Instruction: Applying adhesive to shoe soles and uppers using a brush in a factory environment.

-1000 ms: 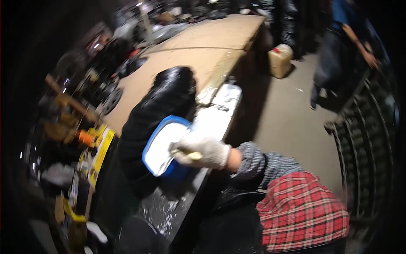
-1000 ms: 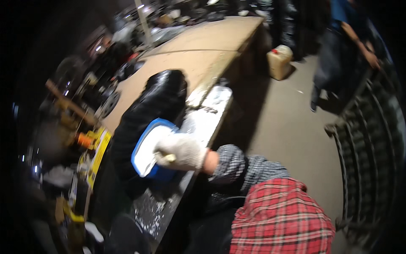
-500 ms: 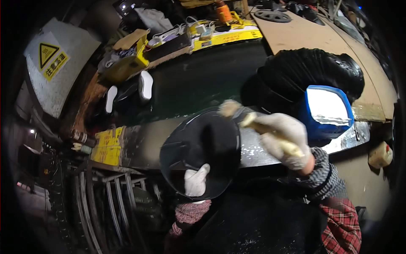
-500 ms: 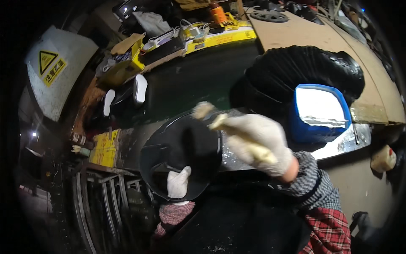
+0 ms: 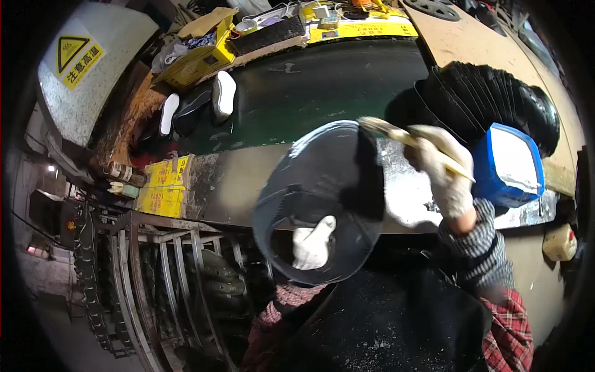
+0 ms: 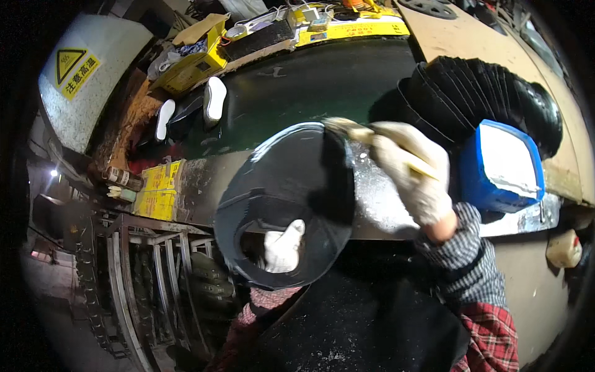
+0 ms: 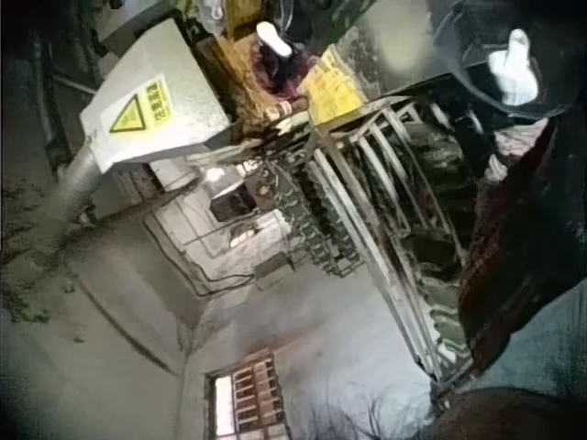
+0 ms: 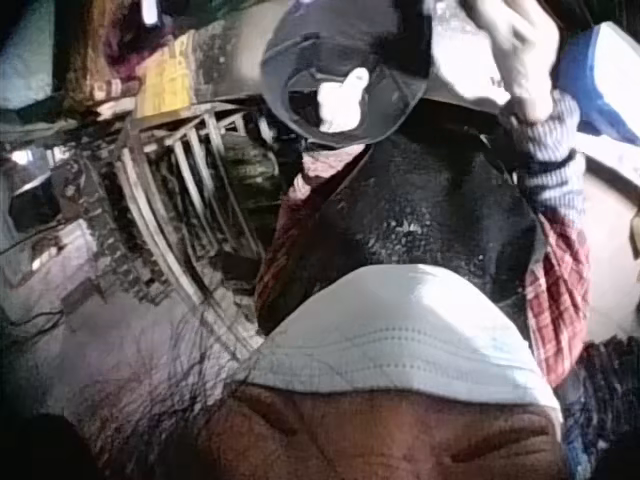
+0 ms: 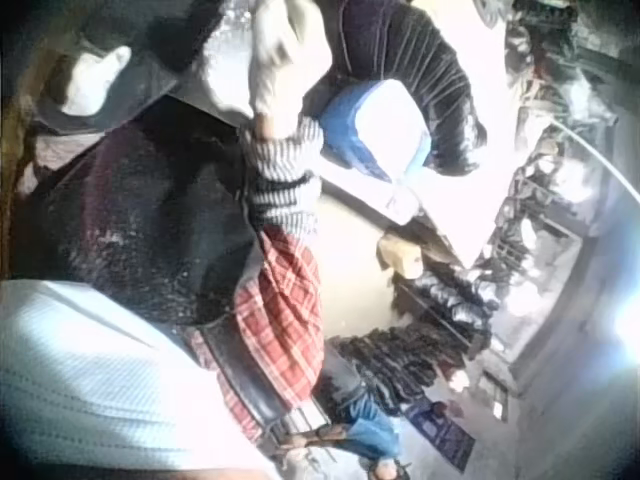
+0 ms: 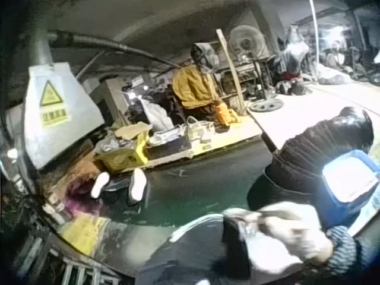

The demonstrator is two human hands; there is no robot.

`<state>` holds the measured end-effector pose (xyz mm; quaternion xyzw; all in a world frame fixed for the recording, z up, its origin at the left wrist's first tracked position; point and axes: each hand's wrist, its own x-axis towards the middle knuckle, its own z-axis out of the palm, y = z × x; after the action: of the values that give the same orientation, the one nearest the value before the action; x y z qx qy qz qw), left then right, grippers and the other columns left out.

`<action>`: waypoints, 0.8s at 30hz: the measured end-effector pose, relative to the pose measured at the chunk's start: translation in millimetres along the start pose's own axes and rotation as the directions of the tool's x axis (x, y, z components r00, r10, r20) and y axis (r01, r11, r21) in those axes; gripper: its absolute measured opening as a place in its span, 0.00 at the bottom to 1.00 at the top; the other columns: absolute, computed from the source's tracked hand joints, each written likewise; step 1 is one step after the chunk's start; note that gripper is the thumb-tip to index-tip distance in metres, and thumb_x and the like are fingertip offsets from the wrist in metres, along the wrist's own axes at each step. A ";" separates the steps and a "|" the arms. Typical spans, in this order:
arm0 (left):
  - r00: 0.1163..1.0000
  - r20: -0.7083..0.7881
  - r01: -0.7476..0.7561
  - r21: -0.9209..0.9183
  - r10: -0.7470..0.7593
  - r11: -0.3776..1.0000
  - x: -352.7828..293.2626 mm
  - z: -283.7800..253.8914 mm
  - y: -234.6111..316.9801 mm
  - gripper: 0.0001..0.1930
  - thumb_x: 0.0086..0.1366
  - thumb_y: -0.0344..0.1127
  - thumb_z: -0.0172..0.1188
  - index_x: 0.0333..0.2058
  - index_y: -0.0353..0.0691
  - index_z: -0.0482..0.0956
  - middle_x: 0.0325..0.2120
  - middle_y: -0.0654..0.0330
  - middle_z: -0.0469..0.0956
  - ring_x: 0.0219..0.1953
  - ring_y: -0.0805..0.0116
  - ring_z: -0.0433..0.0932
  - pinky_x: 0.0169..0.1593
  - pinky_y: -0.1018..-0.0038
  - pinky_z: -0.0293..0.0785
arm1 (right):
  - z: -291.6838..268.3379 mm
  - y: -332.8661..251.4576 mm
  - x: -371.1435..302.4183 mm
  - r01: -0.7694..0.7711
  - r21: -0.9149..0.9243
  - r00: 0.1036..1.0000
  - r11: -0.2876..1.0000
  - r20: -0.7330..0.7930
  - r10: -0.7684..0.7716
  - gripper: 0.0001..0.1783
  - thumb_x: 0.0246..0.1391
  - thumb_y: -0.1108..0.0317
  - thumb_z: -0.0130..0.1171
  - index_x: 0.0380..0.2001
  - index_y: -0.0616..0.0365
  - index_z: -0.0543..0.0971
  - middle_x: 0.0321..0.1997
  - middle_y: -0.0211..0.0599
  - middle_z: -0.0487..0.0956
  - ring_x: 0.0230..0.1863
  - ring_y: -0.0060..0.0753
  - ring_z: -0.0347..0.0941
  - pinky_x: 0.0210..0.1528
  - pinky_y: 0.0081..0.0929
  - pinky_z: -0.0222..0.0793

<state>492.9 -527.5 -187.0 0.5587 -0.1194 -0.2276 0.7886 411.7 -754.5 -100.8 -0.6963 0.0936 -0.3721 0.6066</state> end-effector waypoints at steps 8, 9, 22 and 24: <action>0.992 0.094 0.080 0.056 -0.085 0.995 12.1 24.3 5.4 0.10 0.66 0.26 0.55 0.44 0.29 0.78 0.36 0.56 0.81 0.36 0.70 0.80 0.42 0.75 0.76 | 49.6 -60.1 -46.9 0.672 -0.011 0.617 0.741 0.561 -0.552 0.18 0.54 0.56 0.63 0.42 0.58 0.78 0.22 0.38 0.78 0.24 0.41 0.78 0.26 0.33 0.73; 0.990 0.095 0.099 0.082 -0.107 0.992 20.7 22.0 6.0 0.10 0.67 0.26 0.55 0.44 0.29 0.78 0.36 0.56 0.81 0.36 0.70 0.80 0.41 0.75 0.76 | 35.9 -60.1 -50.0 0.580 0.083 0.593 0.810 0.639 -0.490 0.19 0.54 0.58 0.64 0.43 0.59 0.79 0.24 0.38 0.79 0.25 0.40 0.79 0.28 0.32 0.74; 0.967 0.250 -0.025 0.313 -0.057 0.949 -8.7 48.0 28.7 0.10 0.68 0.29 0.54 0.40 0.27 0.80 0.34 0.52 0.82 0.32 0.67 0.82 0.37 0.74 0.79 | -103.9 2.9 -83.3 0.317 -0.306 0.914 0.898 0.350 -0.204 0.07 0.56 0.72 0.61 0.36 0.62 0.81 0.27 0.37 0.80 0.20 0.32 0.73 0.25 0.24 0.71; 0.978 0.184 0.057 0.202 -0.095 0.978 -19.3 51.2 34.6 0.10 0.68 0.29 0.54 0.41 0.28 0.79 0.35 0.52 0.82 0.33 0.67 0.82 0.37 0.74 0.79 | -111.8 -5.0 -54.7 0.055 -0.133 0.998 0.990 0.017 -0.054 0.07 0.58 0.72 0.58 0.38 0.64 0.80 0.30 0.36 0.81 0.22 0.26 0.73 0.28 0.23 0.73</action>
<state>461.3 -550.9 -135.7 0.6129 -0.1952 -0.2978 0.7054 300.9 -808.1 -119.8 -0.7401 0.0953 -0.3768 0.5489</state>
